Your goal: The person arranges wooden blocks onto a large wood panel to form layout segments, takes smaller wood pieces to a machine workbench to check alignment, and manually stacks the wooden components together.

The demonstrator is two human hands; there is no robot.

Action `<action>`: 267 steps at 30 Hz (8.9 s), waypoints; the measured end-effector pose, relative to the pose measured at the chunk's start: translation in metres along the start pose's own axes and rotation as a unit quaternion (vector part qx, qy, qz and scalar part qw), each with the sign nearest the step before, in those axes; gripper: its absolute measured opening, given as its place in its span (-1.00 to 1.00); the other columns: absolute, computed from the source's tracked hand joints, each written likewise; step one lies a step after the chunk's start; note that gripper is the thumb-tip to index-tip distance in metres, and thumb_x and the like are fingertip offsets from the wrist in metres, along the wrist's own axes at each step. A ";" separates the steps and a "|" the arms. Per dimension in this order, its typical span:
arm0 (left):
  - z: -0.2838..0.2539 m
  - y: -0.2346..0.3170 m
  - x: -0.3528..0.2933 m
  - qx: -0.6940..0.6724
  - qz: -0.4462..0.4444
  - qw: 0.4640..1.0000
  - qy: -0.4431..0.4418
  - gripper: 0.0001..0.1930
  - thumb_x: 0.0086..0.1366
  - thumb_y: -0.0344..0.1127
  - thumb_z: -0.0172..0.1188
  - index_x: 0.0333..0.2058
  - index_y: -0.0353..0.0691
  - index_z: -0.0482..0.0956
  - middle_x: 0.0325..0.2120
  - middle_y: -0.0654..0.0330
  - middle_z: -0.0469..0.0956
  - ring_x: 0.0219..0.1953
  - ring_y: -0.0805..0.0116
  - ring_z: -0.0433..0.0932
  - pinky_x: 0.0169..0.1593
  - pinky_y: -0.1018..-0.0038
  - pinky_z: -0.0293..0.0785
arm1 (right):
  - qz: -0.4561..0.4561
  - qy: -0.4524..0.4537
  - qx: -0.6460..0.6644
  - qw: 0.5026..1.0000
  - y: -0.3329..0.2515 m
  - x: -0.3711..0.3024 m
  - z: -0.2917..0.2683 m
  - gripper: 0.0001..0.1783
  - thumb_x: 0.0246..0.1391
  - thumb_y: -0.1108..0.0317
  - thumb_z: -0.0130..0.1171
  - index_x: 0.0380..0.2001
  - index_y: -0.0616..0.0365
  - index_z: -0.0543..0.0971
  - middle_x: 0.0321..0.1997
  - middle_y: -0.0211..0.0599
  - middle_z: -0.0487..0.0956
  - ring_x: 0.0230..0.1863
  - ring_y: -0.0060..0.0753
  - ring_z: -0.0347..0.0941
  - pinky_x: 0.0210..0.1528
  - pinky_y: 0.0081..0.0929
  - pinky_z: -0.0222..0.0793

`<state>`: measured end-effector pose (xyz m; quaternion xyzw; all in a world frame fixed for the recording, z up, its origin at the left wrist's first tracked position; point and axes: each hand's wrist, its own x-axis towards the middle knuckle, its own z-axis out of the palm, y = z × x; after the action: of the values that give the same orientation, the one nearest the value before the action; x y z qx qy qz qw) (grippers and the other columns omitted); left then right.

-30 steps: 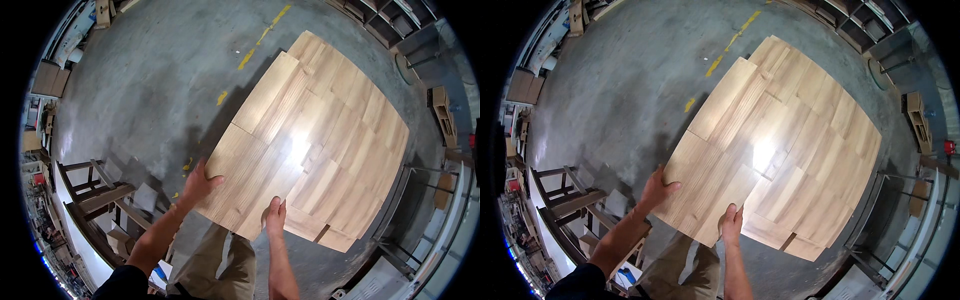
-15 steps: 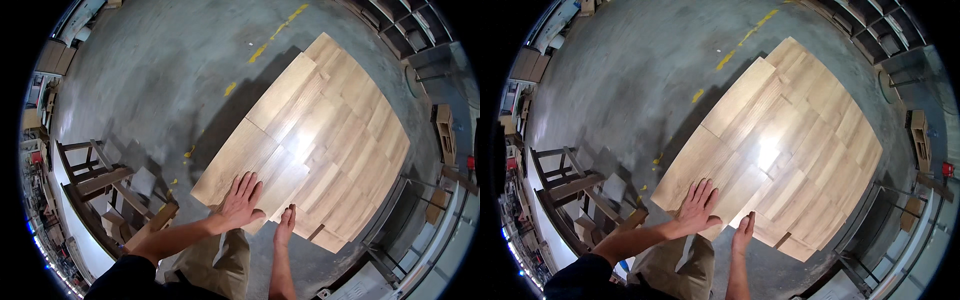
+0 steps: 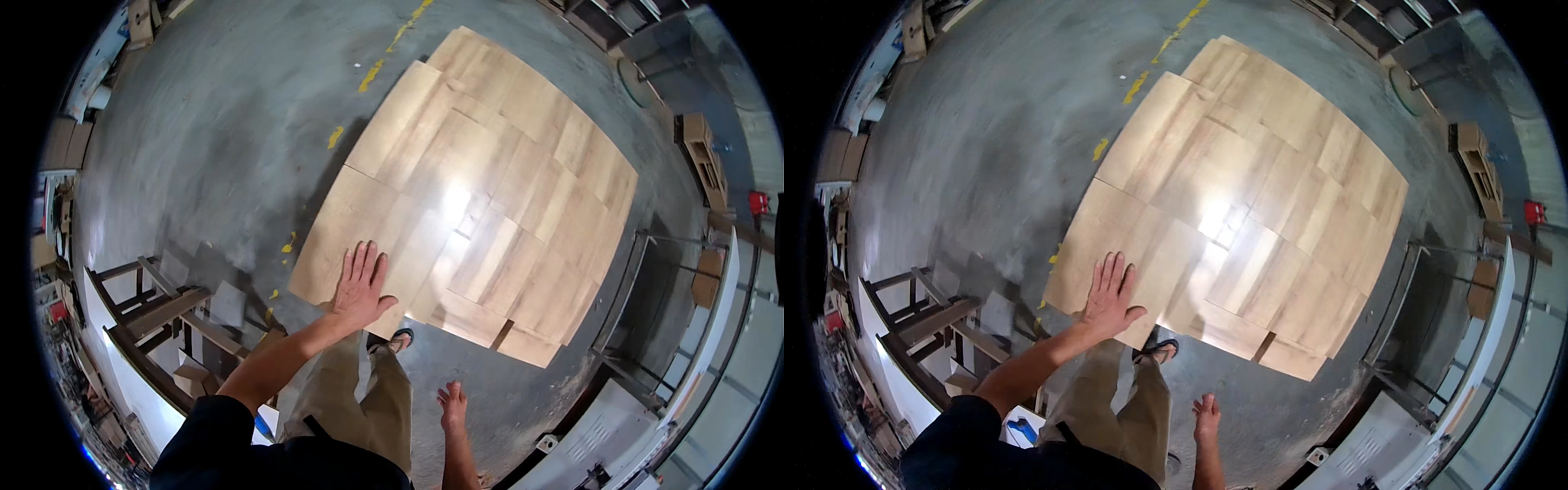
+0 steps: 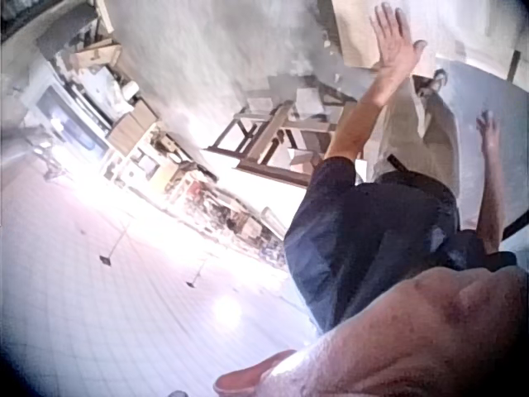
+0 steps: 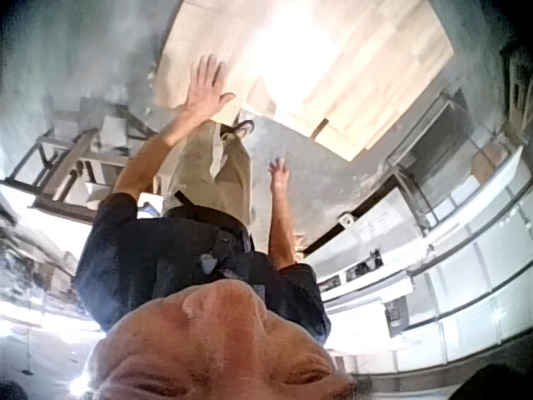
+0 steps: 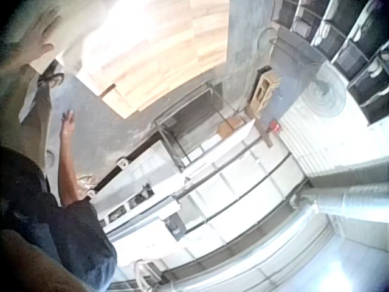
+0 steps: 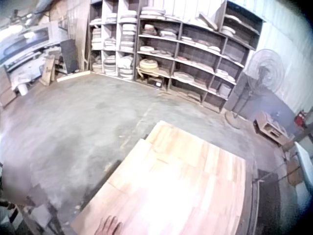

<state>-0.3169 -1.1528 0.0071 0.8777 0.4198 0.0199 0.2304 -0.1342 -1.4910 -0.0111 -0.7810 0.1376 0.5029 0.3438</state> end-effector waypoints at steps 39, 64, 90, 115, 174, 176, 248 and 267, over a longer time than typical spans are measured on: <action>0.236 0.812 0.091 -0.237 0.038 0.861 -0.448 -0.72 0.22 -0.22 0.18 -0.33 -0.39 0.58 -0.46 0.18 0.58 -0.42 0.43 0.50 -0.27 0.43 0.45 | -0.035 0.236 0.499 0.833 0.132 0.080 -0.703 -0.53 0.13 0.14 0.16 -0.06 0.33 0.47 -0.18 -0.09 0.60 -0.18 -0.16 0.56 -0.16 -0.30 0.50; 0.304 1.343 0.293 -0.223 0.259 0.790 -0.508 -0.59 0.29 -0.21 0.16 0.01 -0.37 0.47 -0.18 0.21 0.57 -0.12 0.48 0.49 -0.01 0.53 0.40 | -0.270 0.265 0.837 0.395 -0.309 0.257 -1.239 -0.70 0.11 0.10 0.21 -0.33 0.11 0.47 -0.46 -0.38 0.50 -0.44 -0.45 0.43 -0.37 -0.53 0.37; 0.396 1.541 0.457 -0.088 0.731 0.661 -0.146 -0.47 0.11 -0.31 0.19 0.08 -0.34 0.38 0.18 -0.16 0.18 0.21 -0.11 0.17 0.20 0.13 0.20 | -0.239 0.641 0.027 0.729 -0.468 0.274 -1.186 -0.57 0.07 0.28 0.12 -0.02 0.33 0.46 0.11 0.06 0.40 0.05 0.04 0.38 0.11 -0.11 0.25; 0.380 1.540 0.378 -0.014 0.743 0.647 -0.170 -0.34 0.19 -0.09 0.19 0.17 -0.35 0.25 0.22 -0.18 0.12 0.24 -0.17 0.10 0.25 0.05 0.07 | -0.217 0.706 0.390 0.550 -0.326 0.249 -1.194 -0.41 0.15 0.08 0.15 0.05 0.37 0.40 0.06 -0.09 0.46 0.04 -0.20 0.39 0.06 -0.40 0.28; 0.398 1.557 0.483 -0.170 0.356 0.775 -0.493 -0.51 0.17 -0.23 0.21 0.00 -0.44 0.39 -0.19 -0.01 0.57 -0.14 0.23 0.55 -0.03 0.44 0.42 | -0.021 0.640 0.054 0.766 -0.354 0.254 -1.191 -0.20 0.21 -0.06 -0.11 0.20 0.53 0.13 0.32 0.31 0.07 0.37 0.26 -0.09 0.35 0.02 -0.18; 0.387 1.554 0.493 -0.107 0.420 0.776 -0.457 -0.44 0.15 -0.21 0.23 0.05 -0.44 0.34 -0.06 -0.12 0.49 0.02 0.07 0.47 0.08 0.32 0.36 | -0.018 0.650 0.003 0.760 -0.374 0.243 -1.177 -0.24 0.22 -0.02 -0.11 0.20 0.50 0.16 0.33 0.30 0.05 0.37 0.27 -0.09 0.35 0.05 -0.19; 0.390 1.492 0.475 -0.162 0.377 0.790 -0.455 -0.48 0.10 -0.19 0.25 -0.12 -0.55 0.40 -0.27 -0.13 0.56 -0.18 0.13 0.57 -0.11 0.35 0.48 | -0.159 0.515 0.474 0.697 -0.331 0.242 -1.153 -0.58 0.14 0.22 0.15 -0.02 0.30 0.51 -0.26 -0.33 0.58 -0.26 -0.57 0.43 -0.17 -0.57 0.35; 0.326 1.487 0.433 -0.205 0.560 0.746 -0.296 -0.38 0.12 -0.31 0.24 0.13 -0.36 0.24 0.00 -0.09 0.30 0.05 0.04 0.31 0.08 0.28 0.32 | -0.289 0.285 0.884 0.230 -0.330 0.234 -1.249 -0.52 0.14 -0.05 0.11 -0.09 0.11 0.42 -0.20 -0.24 0.52 -0.24 -0.27 0.41 -0.09 -0.26 0.35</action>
<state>1.1197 -1.7618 0.2735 0.8487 -0.2500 -0.0299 0.4651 1.0205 -2.0648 0.2358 -0.0587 0.3487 -0.3283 0.8759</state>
